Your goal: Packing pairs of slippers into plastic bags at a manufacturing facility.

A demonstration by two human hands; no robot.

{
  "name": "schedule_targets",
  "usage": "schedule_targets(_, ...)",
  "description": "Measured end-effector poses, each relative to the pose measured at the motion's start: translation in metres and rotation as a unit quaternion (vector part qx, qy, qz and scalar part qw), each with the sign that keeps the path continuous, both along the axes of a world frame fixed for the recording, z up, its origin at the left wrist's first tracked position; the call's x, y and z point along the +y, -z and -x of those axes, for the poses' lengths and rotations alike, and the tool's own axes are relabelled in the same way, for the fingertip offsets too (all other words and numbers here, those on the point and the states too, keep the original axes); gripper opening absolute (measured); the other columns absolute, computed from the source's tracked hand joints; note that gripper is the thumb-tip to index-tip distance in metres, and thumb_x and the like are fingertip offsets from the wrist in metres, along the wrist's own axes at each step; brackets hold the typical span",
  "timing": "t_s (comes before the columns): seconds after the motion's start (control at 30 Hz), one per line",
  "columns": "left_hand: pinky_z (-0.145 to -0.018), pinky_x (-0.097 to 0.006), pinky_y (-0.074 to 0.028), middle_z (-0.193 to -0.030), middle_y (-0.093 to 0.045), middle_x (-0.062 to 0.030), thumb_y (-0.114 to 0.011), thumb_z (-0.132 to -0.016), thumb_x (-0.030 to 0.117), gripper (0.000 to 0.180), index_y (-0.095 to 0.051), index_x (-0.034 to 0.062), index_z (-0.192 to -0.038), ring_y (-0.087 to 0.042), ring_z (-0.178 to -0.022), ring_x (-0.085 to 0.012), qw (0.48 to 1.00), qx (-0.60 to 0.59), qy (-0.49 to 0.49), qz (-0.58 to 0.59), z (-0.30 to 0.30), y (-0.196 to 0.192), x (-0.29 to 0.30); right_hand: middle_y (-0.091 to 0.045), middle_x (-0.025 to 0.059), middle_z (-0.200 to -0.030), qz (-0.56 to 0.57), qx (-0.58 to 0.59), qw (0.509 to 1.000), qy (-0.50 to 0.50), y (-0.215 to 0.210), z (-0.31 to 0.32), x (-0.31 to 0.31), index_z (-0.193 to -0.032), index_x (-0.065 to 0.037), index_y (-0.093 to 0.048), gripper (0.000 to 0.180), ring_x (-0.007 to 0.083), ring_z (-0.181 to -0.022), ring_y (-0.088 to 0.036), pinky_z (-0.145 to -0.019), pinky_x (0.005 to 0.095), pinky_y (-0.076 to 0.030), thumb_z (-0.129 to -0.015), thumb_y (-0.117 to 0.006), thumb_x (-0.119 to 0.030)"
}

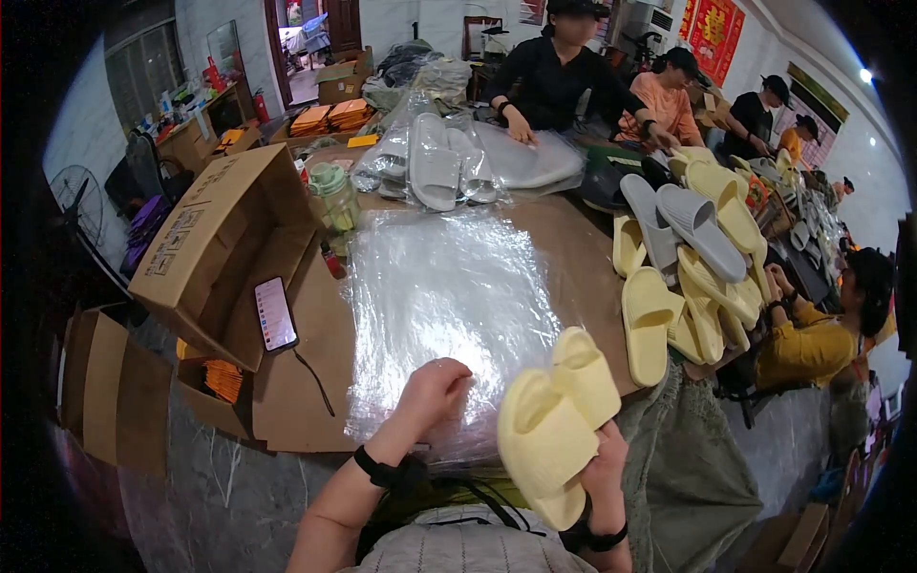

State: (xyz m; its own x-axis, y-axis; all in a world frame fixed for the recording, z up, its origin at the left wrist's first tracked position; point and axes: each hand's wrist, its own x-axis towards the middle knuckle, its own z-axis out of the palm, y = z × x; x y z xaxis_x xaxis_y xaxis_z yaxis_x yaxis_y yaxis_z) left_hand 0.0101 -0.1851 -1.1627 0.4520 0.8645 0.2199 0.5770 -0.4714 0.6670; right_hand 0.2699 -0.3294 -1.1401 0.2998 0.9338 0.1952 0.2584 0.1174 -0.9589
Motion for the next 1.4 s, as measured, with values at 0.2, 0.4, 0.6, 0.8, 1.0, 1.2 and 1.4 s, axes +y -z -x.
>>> schedule_targets(0.2,-0.076,-0.035,-0.055,-0.098,-0.068,-0.0110,-0.065,-0.089,0.010,0.014,-0.073,0.0039,-0.099,-0.068,-0.086,-0.0261,0.966,-0.221,-0.121,0.052,-0.010,-0.041,-0.007,-0.066,0.0107,-0.114,-0.059,-0.302,0.943,-0.126,-0.002,0.003,0.001,-0.109,-0.006,-0.070,0.038,0.0296,-0.090,-0.069,-0.074,0.0349,-0.057,-0.071,-0.071,-0.004)
schedule_targets(0.4,-0.084,-0.038,-0.052,-0.102,-0.067,-0.0101,-0.067,-0.084,0.010,0.015,-0.074,0.0066,-0.097,-0.063,-0.098,-0.0281,0.986,-0.148,-0.039,-0.072,-0.012,-0.056,-0.025,-0.062,0.0097,-0.097,0.012,-0.365,0.921,-0.132,-0.005,0.012,0.009,-0.101,-0.003,-0.065,0.028,0.0307,-0.074,-0.066,-0.064,0.0393,-0.054,-0.077,-0.073,-0.014)
schedule_targets(0.6,-0.098,-0.039,-0.047,-0.116,-0.065,-0.0084,-0.071,-0.080,0.011,0.014,-0.073,0.0097,-0.094,-0.058,-0.113,-0.0304,0.971,-0.103,0.090,-0.197,-0.027,-0.065,-0.046,-0.058,0.0152,-0.093,0.048,-0.360,0.927,-0.095,-0.009,0.032,0.039,-0.091,-0.001,-0.061,0.021,0.0360,-0.074,-0.064,-0.064,0.0463,-0.053,-0.080,-0.071,-0.016)
schedule_targets(0.8,-0.100,-0.040,-0.047,-0.119,-0.066,-0.0053,-0.072,-0.080,0.010,0.017,-0.072,0.0079,-0.097,-0.057,-0.118,-0.0306,0.954,-0.169,0.203,-0.143,-0.030,-0.062,-0.058,-0.057,0.0179,-0.096,0.028,-0.279,0.954,-0.110,0.003,0.058,0.081,-0.095,-0.004,-0.058,0.020,0.0396,-0.076,-0.063,-0.067,0.0452,-0.051,-0.082,-0.068,-0.015)
schedule_targets(1.0,-0.095,-0.041,-0.052,-0.118,-0.067,-0.0077,-0.069,-0.080,0.005,0.013,-0.070,0.0061,-0.093,-0.060,-0.117,-0.0311,0.928,-0.207,0.298,-0.080,-0.018,-0.066,-0.066,-0.055,0.0202,-0.093,-0.139,-0.266,0.951,-0.070,0.024,0.073,0.148,-0.091,0.000,-0.055,0.013,0.0394,-0.080,-0.057,-0.069,0.0478,-0.046,-0.092,-0.058,-0.013)
schedule_targets(1.2,-0.100,-0.041,-0.049,-0.128,-0.062,-0.0122,-0.075,-0.079,0.012,0.030,-0.069,0.0066,-0.108,-0.056,-0.123,-0.0324,0.964,-0.138,0.201,-0.107,0.016,-0.075,-0.055,-0.056,0.0233,-0.105,-0.083,-0.297,0.946,-0.097,0.003,0.075,0.125,-0.117,0.004,-0.053,0.038,0.0394,-0.102,-0.055,-0.086,0.0478,-0.046,-0.086,-0.066,-0.012)
schedule_targets(1.4,-0.109,-0.046,-0.038,-0.143,-0.047,-0.0217,-0.073,-0.084,0.028,0.052,-0.060,0.0047,-0.128,-0.044,-0.134,-0.0401,0.994,-0.080,-0.043,-0.060,0.062,-0.039,-0.030,-0.067,0.0135,-0.109,0.140,-0.051,0.838,-0.524,-0.059,0.025,0.031,-0.116,-0.001,-0.065,0.031,0.0257,-0.096,-0.064,-0.084,0.0354,-0.051,-0.086,-0.070,-0.010)
